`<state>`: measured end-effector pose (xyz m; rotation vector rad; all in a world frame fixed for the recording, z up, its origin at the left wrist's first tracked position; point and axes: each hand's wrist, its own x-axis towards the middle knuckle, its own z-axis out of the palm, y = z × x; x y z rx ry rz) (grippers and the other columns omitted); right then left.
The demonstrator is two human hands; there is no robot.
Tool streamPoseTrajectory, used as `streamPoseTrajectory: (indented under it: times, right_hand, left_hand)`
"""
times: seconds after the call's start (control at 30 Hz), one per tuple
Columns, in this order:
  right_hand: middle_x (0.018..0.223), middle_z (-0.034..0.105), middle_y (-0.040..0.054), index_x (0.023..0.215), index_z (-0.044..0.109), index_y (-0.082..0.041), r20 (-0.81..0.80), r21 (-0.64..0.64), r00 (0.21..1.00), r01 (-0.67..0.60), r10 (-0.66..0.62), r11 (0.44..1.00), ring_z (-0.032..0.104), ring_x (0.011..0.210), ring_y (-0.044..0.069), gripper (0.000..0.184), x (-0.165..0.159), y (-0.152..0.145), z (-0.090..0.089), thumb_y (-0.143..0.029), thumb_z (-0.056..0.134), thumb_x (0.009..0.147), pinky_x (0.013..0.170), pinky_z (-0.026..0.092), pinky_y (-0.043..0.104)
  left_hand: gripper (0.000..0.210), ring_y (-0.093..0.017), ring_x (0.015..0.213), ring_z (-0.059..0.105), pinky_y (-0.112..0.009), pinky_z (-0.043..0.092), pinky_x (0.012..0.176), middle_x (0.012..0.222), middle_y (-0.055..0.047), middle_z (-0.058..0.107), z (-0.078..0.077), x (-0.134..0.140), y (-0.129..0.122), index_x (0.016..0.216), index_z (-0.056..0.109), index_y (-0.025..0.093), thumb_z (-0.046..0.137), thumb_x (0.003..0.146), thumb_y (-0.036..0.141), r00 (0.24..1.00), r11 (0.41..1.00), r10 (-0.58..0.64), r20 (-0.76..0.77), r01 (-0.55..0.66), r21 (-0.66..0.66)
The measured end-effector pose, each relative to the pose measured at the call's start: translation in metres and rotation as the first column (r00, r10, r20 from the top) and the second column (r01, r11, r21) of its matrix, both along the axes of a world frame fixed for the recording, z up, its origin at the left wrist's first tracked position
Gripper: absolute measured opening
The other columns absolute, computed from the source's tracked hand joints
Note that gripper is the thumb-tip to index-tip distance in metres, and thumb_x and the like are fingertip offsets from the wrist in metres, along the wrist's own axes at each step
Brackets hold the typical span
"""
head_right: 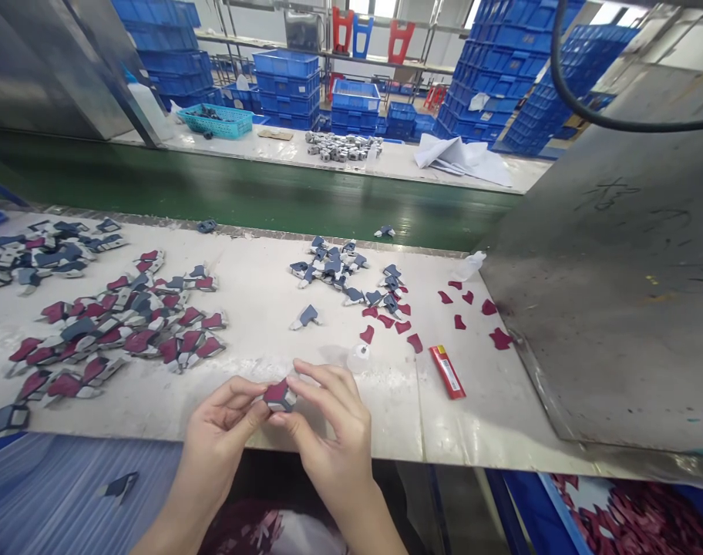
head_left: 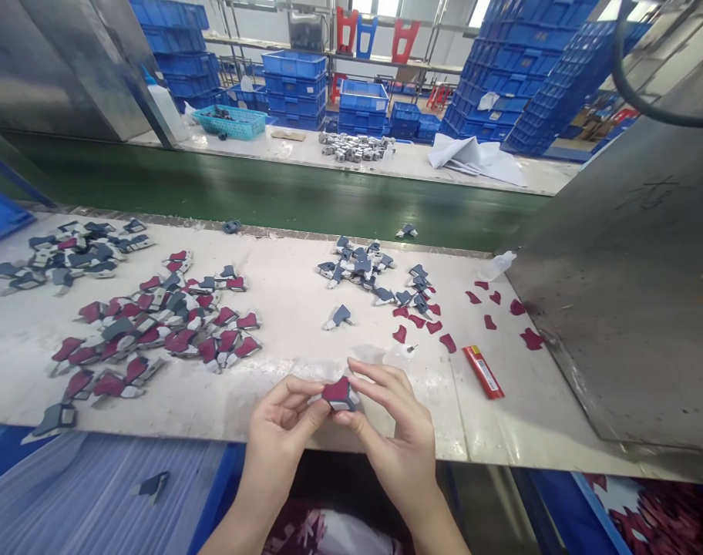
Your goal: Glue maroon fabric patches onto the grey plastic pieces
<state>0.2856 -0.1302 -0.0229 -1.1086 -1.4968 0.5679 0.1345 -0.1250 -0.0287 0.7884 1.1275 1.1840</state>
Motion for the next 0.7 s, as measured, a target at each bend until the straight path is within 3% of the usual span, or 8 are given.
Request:
streamPoseTrajectory:
  times: [0.13,0.3,0.5,0.7]
  right_hand:
    - [0.106,0.073,0.0066,0.112,0.071,-0.027,-0.11,-0.105,0.994,-0.026,0.014,0.994,0.069,0.095,0.021,0.03,0.001,-0.002,-0.004,-0.017,0.071,0.084,0.082,0.059,0.037]
    - [0.096,0.074,0.0054,0.111,0.072,-0.025,-0.312,-0.264,0.948,-0.155,0.068,0.952,0.071,0.081,0.018,0.025,-0.001,-0.005,-0.009,-0.025,0.069,0.086,0.073,0.061,0.031]
    - [0.098,0.076,0.0062,0.108,0.073,-0.024,-0.456,-0.381,0.889,-0.224,0.029,0.897,0.073,0.088,0.021,0.022,-0.004,-0.003,-0.012,-0.03,0.068,0.087,0.081,0.061,0.036]
    - [0.101,0.076,0.0081,0.106,0.073,-0.024,-0.5,-0.351,0.865,-0.236,0.031,0.906,0.074,0.09,0.023,0.022,-0.006,0.0,-0.012,-0.029,0.069,0.086,0.083,0.061,0.039]
  left_hand:
    - [0.021,-0.026,0.092,0.075,-0.033,0.06,0.083,0.095,-0.008,0.079,0.009,0.001,-0.005,0.079,0.062,0.019,0.081,0.072,0.025,0.976,0.987,0.129,-0.177,-0.109,0.118]
    - [0.027,-0.026,0.094,0.074,-0.033,0.06,0.084,0.096,-0.006,0.079,0.019,0.006,-0.012,0.093,0.063,0.023,0.08,0.073,0.022,0.907,0.965,0.243,-0.344,-0.189,0.182]
    - [0.041,-0.021,0.095,0.074,-0.032,0.057,0.092,0.094,-0.002,0.079,0.021,0.01,-0.014,0.107,0.059,0.024,0.08,0.072,0.015,0.937,0.953,0.226,-0.266,-0.155,0.26]
    - [0.042,-0.022,0.093,0.073,-0.035,0.058,0.091,0.092,-0.003,0.077,0.02,0.011,-0.012,0.107,0.06,0.023,0.081,0.071,0.017,0.929,0.953,0.243,-0.279,-0.174,0.248]
